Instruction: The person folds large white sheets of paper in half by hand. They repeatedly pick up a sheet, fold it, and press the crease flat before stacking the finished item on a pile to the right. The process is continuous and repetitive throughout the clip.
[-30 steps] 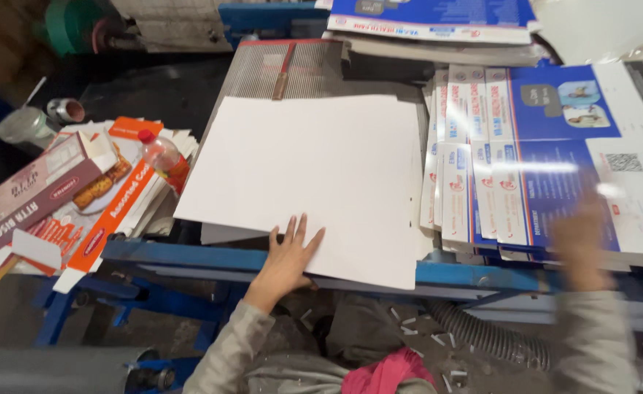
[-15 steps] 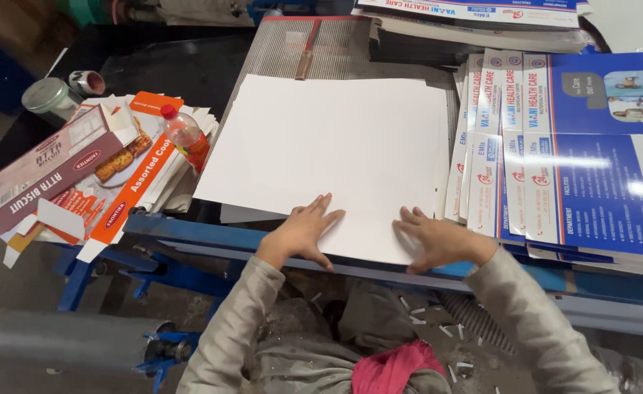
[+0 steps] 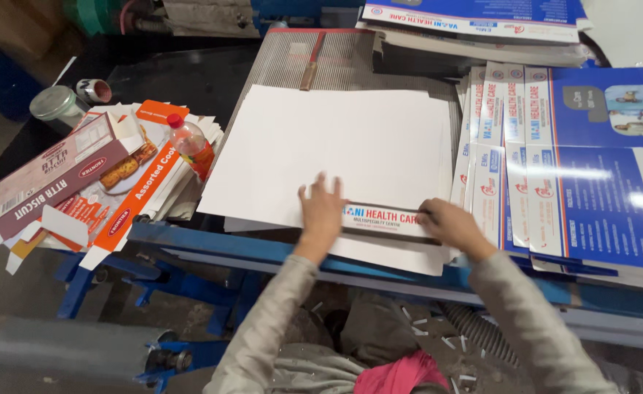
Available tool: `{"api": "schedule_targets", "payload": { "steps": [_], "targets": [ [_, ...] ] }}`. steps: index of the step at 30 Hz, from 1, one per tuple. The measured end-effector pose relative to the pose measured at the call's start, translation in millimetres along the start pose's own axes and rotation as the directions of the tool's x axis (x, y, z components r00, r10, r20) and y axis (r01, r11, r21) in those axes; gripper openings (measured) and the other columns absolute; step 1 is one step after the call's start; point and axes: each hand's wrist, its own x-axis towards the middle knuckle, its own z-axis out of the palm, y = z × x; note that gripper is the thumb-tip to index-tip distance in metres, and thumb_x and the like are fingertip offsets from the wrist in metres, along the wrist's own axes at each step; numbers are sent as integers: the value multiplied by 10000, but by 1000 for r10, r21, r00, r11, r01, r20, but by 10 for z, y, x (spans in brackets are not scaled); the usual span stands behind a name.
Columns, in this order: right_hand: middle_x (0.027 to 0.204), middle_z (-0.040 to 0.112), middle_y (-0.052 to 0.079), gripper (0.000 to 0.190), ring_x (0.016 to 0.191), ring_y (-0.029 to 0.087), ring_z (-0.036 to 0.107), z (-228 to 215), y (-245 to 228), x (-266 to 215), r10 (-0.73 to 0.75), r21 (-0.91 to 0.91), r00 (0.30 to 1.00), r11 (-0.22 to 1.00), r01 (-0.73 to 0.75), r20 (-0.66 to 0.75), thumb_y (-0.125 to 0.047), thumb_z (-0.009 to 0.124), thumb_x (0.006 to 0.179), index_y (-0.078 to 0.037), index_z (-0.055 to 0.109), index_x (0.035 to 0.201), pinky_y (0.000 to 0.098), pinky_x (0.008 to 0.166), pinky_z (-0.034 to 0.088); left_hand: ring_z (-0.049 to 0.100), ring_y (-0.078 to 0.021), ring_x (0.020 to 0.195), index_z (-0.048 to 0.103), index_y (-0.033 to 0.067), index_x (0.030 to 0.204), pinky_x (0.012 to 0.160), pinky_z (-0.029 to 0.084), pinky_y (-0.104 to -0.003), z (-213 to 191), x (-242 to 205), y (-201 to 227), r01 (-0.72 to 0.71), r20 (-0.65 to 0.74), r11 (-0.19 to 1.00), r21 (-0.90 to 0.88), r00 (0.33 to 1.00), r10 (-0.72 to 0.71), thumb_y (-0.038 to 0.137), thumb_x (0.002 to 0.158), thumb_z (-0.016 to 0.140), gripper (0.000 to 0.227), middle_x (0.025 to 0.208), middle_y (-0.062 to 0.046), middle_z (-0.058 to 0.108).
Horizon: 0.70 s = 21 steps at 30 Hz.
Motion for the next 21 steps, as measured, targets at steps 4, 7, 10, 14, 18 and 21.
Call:
{"api": "schedule_targets", "payload": {
  "steps": [4,7,10,14,18,21],
  "targets": [
    [1074,628,123,263,1053,322,623,304,-382,-230,37,-256,967,961,-104,-253,-289,548,956,-91,606,1118,448,875,518,221,-370,1530,511,84,1464,1142,203,-676,387,81,1054,-61,61,985,-164,996,72,368,986,533,557,1652,-209,265],
    [1225,602,139,378,1234,336,547,368,-370,-225,52,-258,944,956,-142,-326,-249,545,954,-110,575,1304,508,1110,412,198,-364,1581,517,91,1499,1196,216,-649,441,47,1369,-96,16,978,-187,995,101,351,1039,506,528,1698,-207,273],
    [1501,468,199,451,1450,359,375,479,-339,-198,-52,-290,877,952,-102,-478,-208,557,905,-113,522,1345,676,1122,201,181,-384,1571,528,63,1467,1171,194,-678,428,-8,1264,-59,27,968,-244,997,67,408,1029,494,559,1669,-238,253],
    [1568,358,202,637,1495,355,278,517,-289,-197,-29,-258,909,962,-88,-416,-211,549,867,-154,414,1487,720,1134,142,169,-371,1535,527,77,1462,1130,164,-712,496,124,596,12,-27,994,-110,1000,-16,460,990,493,608,1647,-221,225],
    [1603,343,194,655,1522,335,272,571,-299,-165,-9,-331,930,936,-122,-367,-209,542,898,-166,394,1534,705,1169,125,147,-388,1556,495,49,1484,1144,165,-697,463,217,6,119,14,986,-116,993,-118,433,1053,461,578,1660,-255,168],
    [1613,317,227,687,1520,348,258,746,-485,25,5,-254,905,959,-124,-425,-236,557,901,-153,365,1555,729,1175,90,152,-392,1563,479,28,1477,1158,166,-691,432,228,27,103,8,986,-133,995,-103,419,1062,447,571,1669,-255,163]
  ]
}}
